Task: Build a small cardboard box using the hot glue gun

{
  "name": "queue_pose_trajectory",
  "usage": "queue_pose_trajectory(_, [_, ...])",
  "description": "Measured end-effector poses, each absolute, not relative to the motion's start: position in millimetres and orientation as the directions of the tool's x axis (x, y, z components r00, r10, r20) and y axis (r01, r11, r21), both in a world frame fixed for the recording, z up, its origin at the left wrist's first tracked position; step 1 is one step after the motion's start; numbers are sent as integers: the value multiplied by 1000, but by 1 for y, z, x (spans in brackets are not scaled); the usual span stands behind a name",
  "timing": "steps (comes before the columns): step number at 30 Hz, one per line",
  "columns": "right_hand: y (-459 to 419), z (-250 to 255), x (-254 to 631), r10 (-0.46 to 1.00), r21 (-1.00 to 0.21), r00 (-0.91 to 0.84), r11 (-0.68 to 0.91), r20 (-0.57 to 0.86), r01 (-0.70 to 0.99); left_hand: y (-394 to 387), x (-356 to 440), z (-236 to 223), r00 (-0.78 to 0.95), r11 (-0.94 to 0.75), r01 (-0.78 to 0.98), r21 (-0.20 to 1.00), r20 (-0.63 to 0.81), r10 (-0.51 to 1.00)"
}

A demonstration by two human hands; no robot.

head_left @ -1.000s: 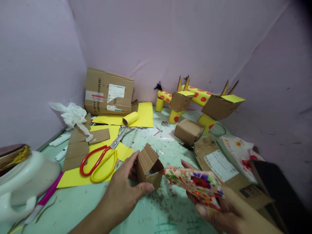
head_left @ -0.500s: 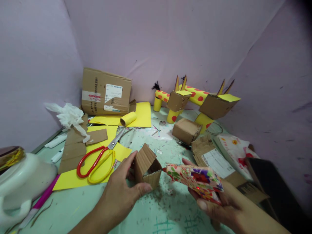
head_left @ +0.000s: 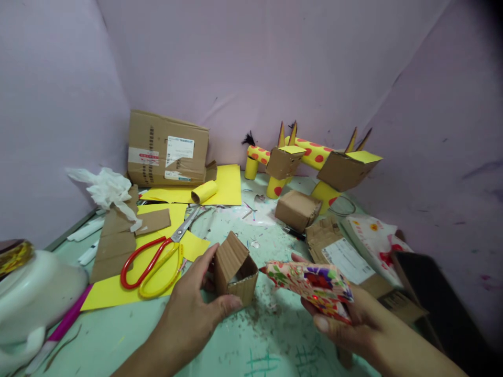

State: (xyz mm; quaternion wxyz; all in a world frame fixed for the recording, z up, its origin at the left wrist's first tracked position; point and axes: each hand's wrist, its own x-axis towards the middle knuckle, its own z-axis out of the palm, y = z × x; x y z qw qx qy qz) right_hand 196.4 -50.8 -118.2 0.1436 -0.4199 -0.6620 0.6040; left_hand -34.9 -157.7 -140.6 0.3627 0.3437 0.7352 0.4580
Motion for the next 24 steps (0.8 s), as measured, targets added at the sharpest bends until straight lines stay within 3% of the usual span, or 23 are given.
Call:
queue_pose_trajectory(6, [-51, -116, 195, 728, -915, -623, -18, -288, 403, -159, -35, -142, -511, 320, 185, 929, -187, 839])
queue_pose_trajectory(13, [-47, -113, 188, 725, -913, -614, -50, -312, 405, -159, -36, -140, -481, 332, 193, 923, -206, 852])
queue_pose_trajectory(19, [-46, -131, 161, 820, -912, -444, -213, -362, 349, -160, -39, -126, -463, 387, 223, 895, -252, 850])
queue_pose_trajectory(22, [-46, -141, 151, 875, -887, -405, -56, -264, 458, -161, -41, -121, -421, 390, 230, 892, -270, 866])
queue_pose_trajectory(24, [-46, -142, 150, 898, -777, -400, 119, -181, 618, -161, -42, -120, -408, 392, 240, 888, -274, 871])
